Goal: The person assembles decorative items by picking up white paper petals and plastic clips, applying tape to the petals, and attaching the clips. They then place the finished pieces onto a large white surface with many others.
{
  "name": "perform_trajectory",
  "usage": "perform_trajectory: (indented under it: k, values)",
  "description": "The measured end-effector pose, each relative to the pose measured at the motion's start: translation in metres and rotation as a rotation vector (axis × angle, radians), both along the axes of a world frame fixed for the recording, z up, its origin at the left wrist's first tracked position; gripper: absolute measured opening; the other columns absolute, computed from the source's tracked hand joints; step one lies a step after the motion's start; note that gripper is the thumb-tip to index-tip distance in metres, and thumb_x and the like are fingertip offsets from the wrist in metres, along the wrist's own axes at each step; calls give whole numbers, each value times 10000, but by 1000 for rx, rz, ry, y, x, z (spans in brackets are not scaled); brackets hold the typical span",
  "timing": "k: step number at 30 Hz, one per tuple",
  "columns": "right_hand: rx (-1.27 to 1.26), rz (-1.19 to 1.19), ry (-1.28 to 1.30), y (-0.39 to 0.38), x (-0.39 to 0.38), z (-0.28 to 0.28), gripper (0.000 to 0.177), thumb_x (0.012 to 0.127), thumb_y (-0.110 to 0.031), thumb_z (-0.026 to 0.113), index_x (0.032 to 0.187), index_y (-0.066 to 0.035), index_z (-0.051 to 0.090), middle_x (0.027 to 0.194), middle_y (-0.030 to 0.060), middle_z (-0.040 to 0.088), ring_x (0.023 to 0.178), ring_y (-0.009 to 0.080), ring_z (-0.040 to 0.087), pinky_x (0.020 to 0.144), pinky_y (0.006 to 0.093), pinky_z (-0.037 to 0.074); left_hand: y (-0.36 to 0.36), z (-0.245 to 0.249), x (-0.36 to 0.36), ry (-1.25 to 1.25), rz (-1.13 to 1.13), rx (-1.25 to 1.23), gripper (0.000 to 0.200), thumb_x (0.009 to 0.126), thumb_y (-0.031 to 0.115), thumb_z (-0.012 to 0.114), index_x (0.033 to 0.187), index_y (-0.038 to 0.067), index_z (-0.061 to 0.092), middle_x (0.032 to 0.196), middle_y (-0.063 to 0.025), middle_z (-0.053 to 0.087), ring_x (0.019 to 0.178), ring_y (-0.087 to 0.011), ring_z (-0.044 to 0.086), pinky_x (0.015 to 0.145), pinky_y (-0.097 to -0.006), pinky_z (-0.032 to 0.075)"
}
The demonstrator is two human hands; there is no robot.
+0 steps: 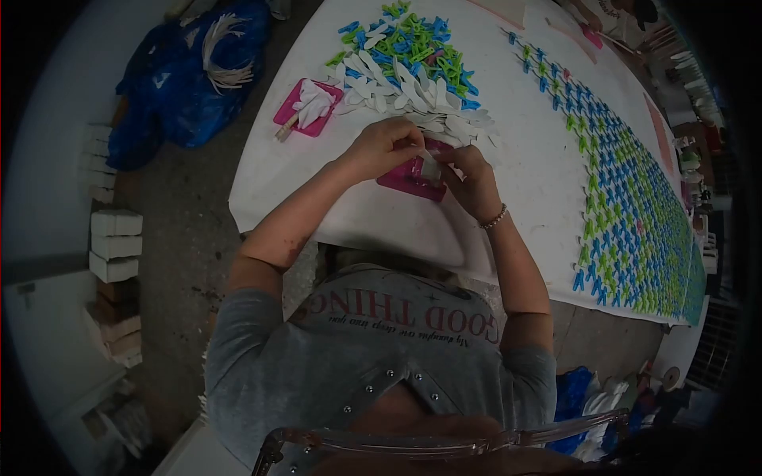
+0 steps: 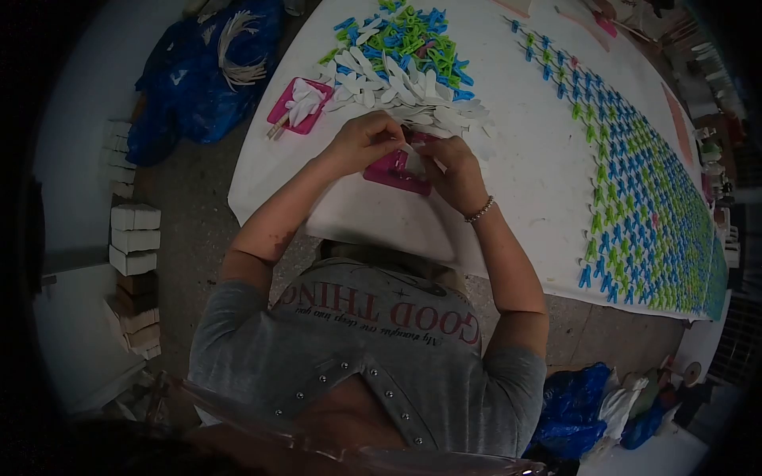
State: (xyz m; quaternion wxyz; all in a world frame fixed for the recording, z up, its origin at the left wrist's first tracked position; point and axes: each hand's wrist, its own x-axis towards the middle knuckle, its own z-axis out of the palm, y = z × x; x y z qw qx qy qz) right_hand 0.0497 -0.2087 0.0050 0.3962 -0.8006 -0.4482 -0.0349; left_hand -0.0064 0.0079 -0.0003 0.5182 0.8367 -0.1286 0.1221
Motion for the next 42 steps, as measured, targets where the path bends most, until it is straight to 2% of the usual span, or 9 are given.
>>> perform_trajectory:
  k: [3,8,13,19,25,28,33,37,42]
  values:
    - [-42,30,-55,-11,4,1,223,717,38,686,919,-50,650,902,81,619,783,207,597,648,300,492,-5,-4,4,-141,-30,196,128,770,163,674,808,67,598,788,-82,593,723,-265,584,676,-366,468]
    - [-15,14,-115,-17,4,7,209,685,29,671,869,-59,626,797,78,621,757,258,574,654,336,474,-18,-1,9,-174,-78,217,120,727,157,677,752,65,604,727,-70,591,716,-283,574,669,-393,453]
    - [44,-88,281,-14,7,17,333,727,87,603,1025,-57,562,894,1,572,781,96,521,698,224,439,-26,-2,12,-172,-81,231,125,698,152,694,725,64,610,708,-70,590,718,-279,577,655,-394,448]
    - [419,39,808,2,6,19,397,787,82,604,1137,-51,472,882,-7,537,745,57,491,669,218,463,-29,-5,9,-179,-52,192,127,708,117,700,773,59,609,758,-71,592,740,-273,566,671,-383,444]
    - [324,-26,830,7,-3,6,453,781,106,591,1180,-58,454,870,-22,492,780,53,480,683,187,423,-30,3,-2,49,48,-71,136,725,127,698,728,54,583,721,-56,595,684,-231,579,643,-338,455]
    - [262,-12,700,8,0,-4,471,766,111,596,1180,-58,448,842,-19,473,770,59,473,699,201,432,-23,3,2,149,-3,-152,137,742,96,685,823,59,581,758,-20,591,687,-173,569,628,-300,446]
    - [151,7,497,14,-3,0,470,743,112,599,1161,-58,463,833,-11,485,765,81,485,720,219,440,-17,-1,19,30,-120,-396,288,730,42,646,992,56,525,871,-30,592,756,-120,566,661,-275,473]
    - [98,72,406,9,1,-5,417,727,67,592,1112,-65,501,869,23,536,757,129,528,698,258,449,-9,-3,16,75,-140,-320,272,720,31,638,967,49,526,871,-55,597,791,-127,589,673,-275,488]
    - [-48,64,334,-6,3,3,406,730,46,625,1104,-74,521,864,5,558,773,111,528,708,248,440,-12,-5,7,137,-133,-54,258,678,61,658,909,54,543,783,-78,623,692,-180,618,648,-306,498]
